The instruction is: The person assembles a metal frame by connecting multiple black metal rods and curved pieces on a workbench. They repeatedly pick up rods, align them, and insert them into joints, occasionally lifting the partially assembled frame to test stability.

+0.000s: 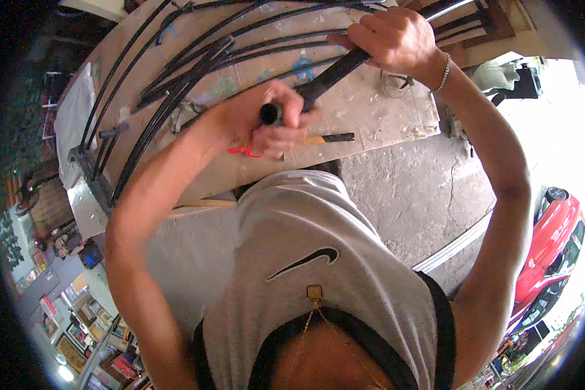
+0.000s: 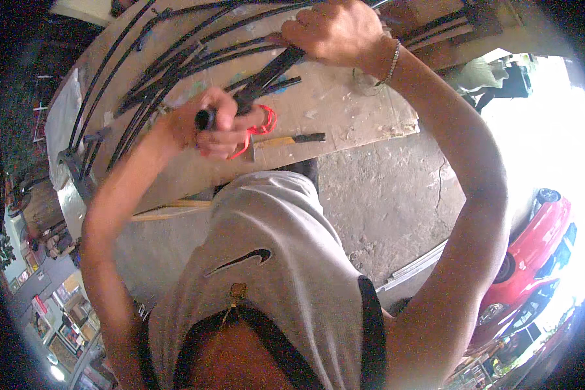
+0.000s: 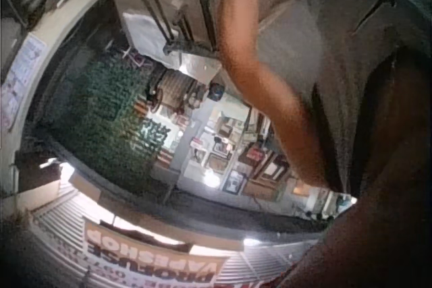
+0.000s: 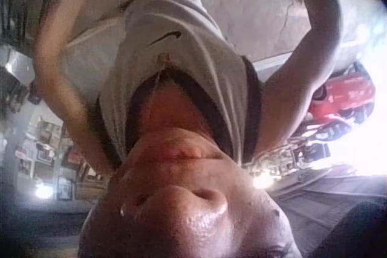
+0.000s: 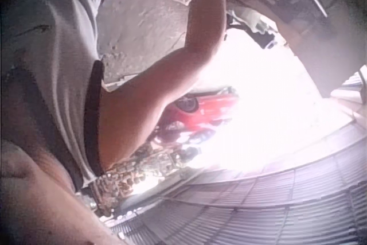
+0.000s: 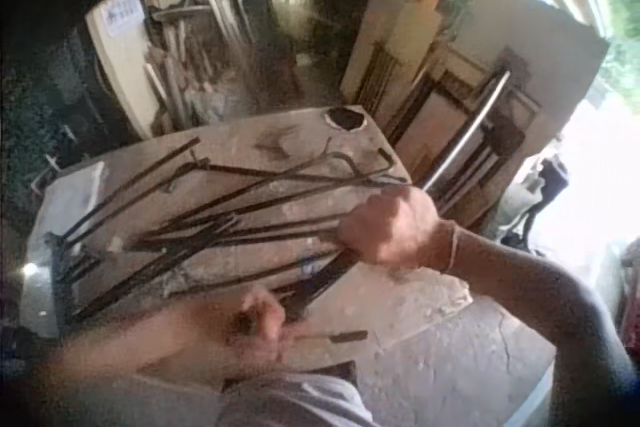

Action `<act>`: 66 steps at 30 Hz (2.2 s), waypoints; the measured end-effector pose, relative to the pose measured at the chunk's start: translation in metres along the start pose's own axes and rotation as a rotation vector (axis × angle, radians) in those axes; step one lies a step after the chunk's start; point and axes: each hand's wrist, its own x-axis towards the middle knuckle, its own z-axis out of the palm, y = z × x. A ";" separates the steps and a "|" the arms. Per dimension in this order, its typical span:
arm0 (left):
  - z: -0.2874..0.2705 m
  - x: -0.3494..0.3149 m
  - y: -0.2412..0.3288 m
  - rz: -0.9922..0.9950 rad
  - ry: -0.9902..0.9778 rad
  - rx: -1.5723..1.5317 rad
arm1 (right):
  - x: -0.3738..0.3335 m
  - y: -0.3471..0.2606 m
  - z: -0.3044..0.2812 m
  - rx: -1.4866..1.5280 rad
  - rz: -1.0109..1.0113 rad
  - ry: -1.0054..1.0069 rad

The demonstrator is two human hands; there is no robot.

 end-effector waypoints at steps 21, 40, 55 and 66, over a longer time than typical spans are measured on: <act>-0.123 -0.131 -0.161 0.214 1.840 1.198 | -0.007 -0.111 0.086 0.310 0.482 -0.631; -0.226 -0.202 -0.247 0.375 1.903 0.843 | 0.050 -0.298 0.230 0.696 0.282 -0.358; -0.246 -0.180 -0.248 0.549 1.900 1.067 | -0.024 -0.155 0.246 0.382 0.996 -0.366; -0.245 -0.162 -0.282 0.831 1.954 0.429 | -0.034 -0.064 0.300 0.258 0.772 -0.492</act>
